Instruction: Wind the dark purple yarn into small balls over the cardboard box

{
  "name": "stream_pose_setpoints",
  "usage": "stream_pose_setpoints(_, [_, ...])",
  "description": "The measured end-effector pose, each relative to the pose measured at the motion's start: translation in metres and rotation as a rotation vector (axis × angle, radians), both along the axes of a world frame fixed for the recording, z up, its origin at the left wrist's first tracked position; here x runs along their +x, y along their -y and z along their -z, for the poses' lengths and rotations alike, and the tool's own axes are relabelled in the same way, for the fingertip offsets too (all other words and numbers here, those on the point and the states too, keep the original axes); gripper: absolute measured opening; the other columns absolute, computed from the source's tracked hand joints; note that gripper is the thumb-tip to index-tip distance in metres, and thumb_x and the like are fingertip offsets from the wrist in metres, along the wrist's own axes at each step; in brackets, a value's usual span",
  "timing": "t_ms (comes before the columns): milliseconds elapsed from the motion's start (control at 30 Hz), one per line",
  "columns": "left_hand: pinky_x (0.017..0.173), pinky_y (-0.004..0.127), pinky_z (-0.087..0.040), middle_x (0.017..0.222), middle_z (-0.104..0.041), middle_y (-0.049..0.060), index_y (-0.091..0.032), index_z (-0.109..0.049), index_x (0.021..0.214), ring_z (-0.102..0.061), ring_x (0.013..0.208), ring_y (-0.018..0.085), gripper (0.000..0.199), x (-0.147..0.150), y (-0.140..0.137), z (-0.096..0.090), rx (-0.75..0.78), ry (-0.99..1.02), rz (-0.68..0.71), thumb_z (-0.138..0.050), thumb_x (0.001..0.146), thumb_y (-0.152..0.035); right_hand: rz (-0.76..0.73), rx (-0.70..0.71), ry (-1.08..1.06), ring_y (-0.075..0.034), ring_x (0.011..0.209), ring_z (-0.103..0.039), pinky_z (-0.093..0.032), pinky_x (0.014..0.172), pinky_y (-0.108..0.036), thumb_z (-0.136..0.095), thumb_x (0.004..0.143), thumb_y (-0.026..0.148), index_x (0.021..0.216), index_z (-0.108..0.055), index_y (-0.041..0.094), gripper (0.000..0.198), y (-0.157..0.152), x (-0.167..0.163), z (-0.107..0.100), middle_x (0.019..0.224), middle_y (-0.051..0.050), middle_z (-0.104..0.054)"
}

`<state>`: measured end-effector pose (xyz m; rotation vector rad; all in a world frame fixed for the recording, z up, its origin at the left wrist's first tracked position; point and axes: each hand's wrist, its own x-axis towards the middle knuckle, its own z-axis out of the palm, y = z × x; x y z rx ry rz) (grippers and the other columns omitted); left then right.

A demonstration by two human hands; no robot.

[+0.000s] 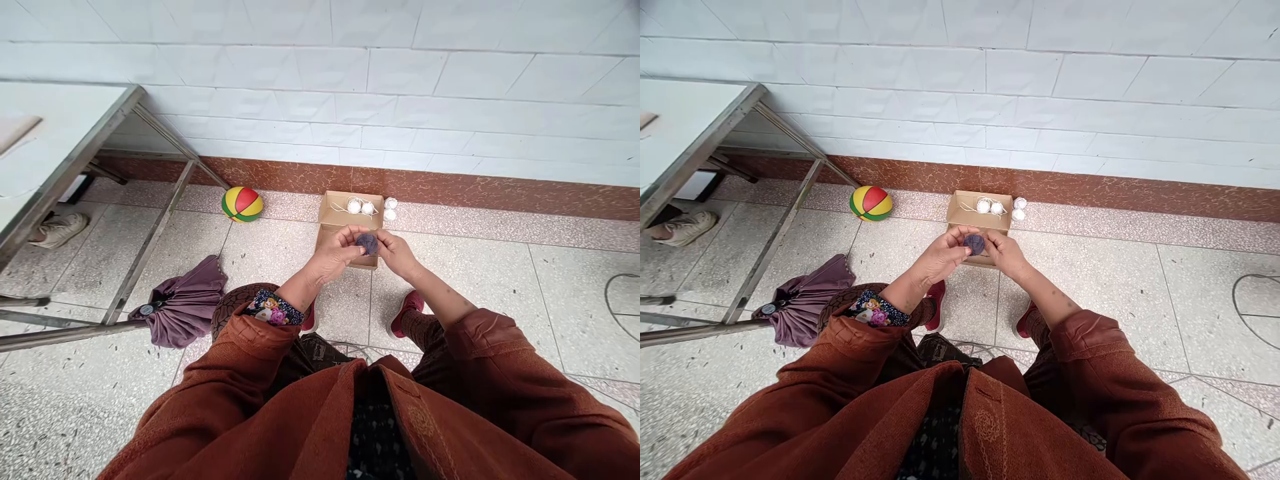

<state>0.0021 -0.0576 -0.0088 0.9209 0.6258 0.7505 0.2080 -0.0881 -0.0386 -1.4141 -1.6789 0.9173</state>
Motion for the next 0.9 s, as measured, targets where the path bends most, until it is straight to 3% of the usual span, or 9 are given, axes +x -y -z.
stream_pose_setpoints(133, [0.099,0.036,-0.053,0.105,-0.073,0.002,-0.02,-0.07,0.106,-0.068,0.099,0.015,0.038,-0.002,-0.009,0.003,-0.014,-0.04,-0.144,-0.087,0.072,-0.021,-0.108,0.055,0.093,-0.021,0.078,-0.065,-0.049,0.075,-0.032,-0.054,0.106,0.038,0.092,-0.065,0.025,0.022,0.008,-0.007,-0.005,0.085,-0.003,-0.071])
stream_pose_setpoints(300, [0.094,0.033,-0.052,0.097,-0.072,0.001,-0.018,-0.068,0.102,-0.066,0.091,0.014,0.038,-0.003,-0.016,0.009,0.088,-0.306,-0.24,-0.086,0.069,-0.019,-0.232,0.143,0.038,-0.019,0.079,-0.066,-0.051,0.077,-0.032,-0.056,0.108,0.04,0.094,-0.07,0.024,0.025,0.013,-0.006,-0.025,0.088,-0.003,-0.074])
stream_pose_setpoints(433, [0.087,0.034,-0.051,0.098,-0.072,0.001,-0.02,-0.063,0.121,-0.067,0.087,0.015,0.066,0.001,-0.011,0.009,0.188,-0.408,-0.114,-0.091,0.062,-0.013,-0.14,0.204,-0.006,-0.021,0.085,-0.069,-0.054,0.081,-0.035,-0.059,0.108,0.044,0.096,-0.073,0.025,0.026,0.008,-0.001,-0.031,0.093,-0.005,-0.077])
stream_pose_setpoints(533, [0.086,0.033,-0.052,0.1,-0.074,0.001,-0.023,-0.058,0.133,-0.07,0.089,0.016,0.076,0.003,-0.005,0.004,0.184,-0.243,0.085,-0.091,0.065,-0.015,-0.03,0.227,-0.006,-0.022,0.084,-0.068,-0.053,0.081,-0.036,-0.059,0.107,0.044,0.092,-0.071,0.026,0.027,0.001,0.003,-0.024,0.09,-0.004,-0.076])
stream_pose_setpoints(600, [0.087,0.033,-0.052,0.101,-0.075,0.001,-0.025,-0.058,0.135,-0.071,0.093,0.016,0.075,0.002,-0.003,0.001,0.161,-0.12,0.136,-0.092,0.068,-0.019,0.011,0.198,-0.001,-0.021,0.08,-0.066,-0.052,0.078,-0.034,-0.057,0.106,0.044,0.09,-0.068,0.025,0.027,-0.001,0.003,-0.017,0.086,-0.004,-0.073])
stream_pose_setpoints(733, [0.092,0.033,-0.052,0.1,-0.074,-0.001,-0.026,-0.062,0.128,-0.07,0.094,0.014,0.063,-0.001,-0.007,-0.001,0.092,-0.033,-0.044,-0.092,0.072,-0.023,-0.014,0.118,0.05,-0.02,0.075,-0.062,-0.048,0.072,-0.032,-0.056,0.106,0.043,0.088,-0.065,0.024,0.027,0.003,-0.001,-0.009,0.082,-0.003,-0.069])
stream_pose_setpoints(900, [0.09,0.032,-0.049,0.089,-0.068,-0.004,-0.022,-0.062,0.116,-0.064,0.085,0.012,0.052,-0.003,-0.014,0.006,0.102,-0.202,-0.25,-0.087,0.071,-0.019,-0.229,0.143,0.037,-0.019,0.076,-0.062,-0.05,0.076,-0.033,-0.058,0.107,0.047,0.09,-0.069,0.024,0.031,0.012,-0.005,-0.023,0.084,-0.003,-0.071])
